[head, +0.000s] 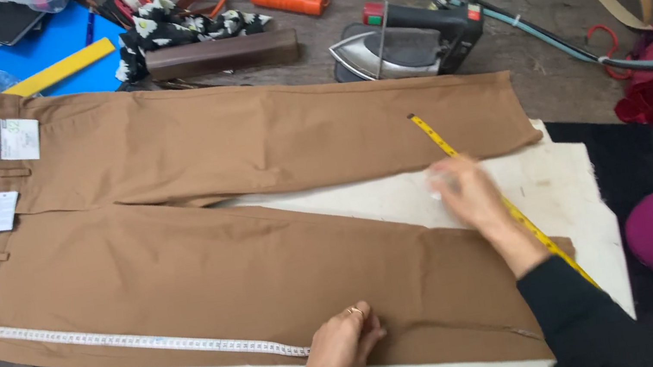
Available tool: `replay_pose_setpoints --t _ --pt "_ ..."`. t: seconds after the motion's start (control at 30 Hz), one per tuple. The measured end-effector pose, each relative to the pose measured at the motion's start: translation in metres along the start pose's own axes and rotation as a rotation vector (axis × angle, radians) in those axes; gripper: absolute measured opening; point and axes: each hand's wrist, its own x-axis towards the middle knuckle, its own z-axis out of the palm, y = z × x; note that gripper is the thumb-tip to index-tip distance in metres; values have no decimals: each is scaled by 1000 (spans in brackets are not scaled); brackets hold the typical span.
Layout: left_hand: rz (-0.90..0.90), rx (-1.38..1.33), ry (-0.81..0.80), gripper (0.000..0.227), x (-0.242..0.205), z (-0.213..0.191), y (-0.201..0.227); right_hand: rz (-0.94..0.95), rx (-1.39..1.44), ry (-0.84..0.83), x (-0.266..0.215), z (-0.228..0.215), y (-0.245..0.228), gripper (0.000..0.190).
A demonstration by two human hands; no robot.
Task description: The person retrieves a measuring tape and measures the length of a pair of brown trousers laid out on a table. They then use a small white marker to mark a point on the fabric and continue measuring different sections of the garment.
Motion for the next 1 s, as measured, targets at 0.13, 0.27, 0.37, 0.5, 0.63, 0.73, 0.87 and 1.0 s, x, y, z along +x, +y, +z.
replay_pose_setpoints --t 0.13,0.27,0.37,0.5,0.63,0.73,0.87,1.0 --pt "-17 -119 110 22 14 -50 -5 -118 293 -731 -18 4 -128 39" --pt "-57 -133 112 10 23 -108 -19 -69 412 -1006 -13 -1 -207 17" --pt "-27 -111 99 18 21 -152 -48 -47 176 -924 4 21 -195 26" --pt "-2 -187 -22 22 3 -236 -102 97 300 -745 38 27 -159 20" --pt "-128 -435 -15 25 -23 -319 -173 242 265 -578 74 8 -159 21" --pt "-202 -432 17 24 -43 -385 -198 287 102 -424 102 15 -136 25" --pt "-200 -360 37 20 -33 -453 -266 270 -29 -329 147 27 -48 28" --pt "-128 -224 126 25 -5 -492 -351 188 -762 -276 188 48 43 31"
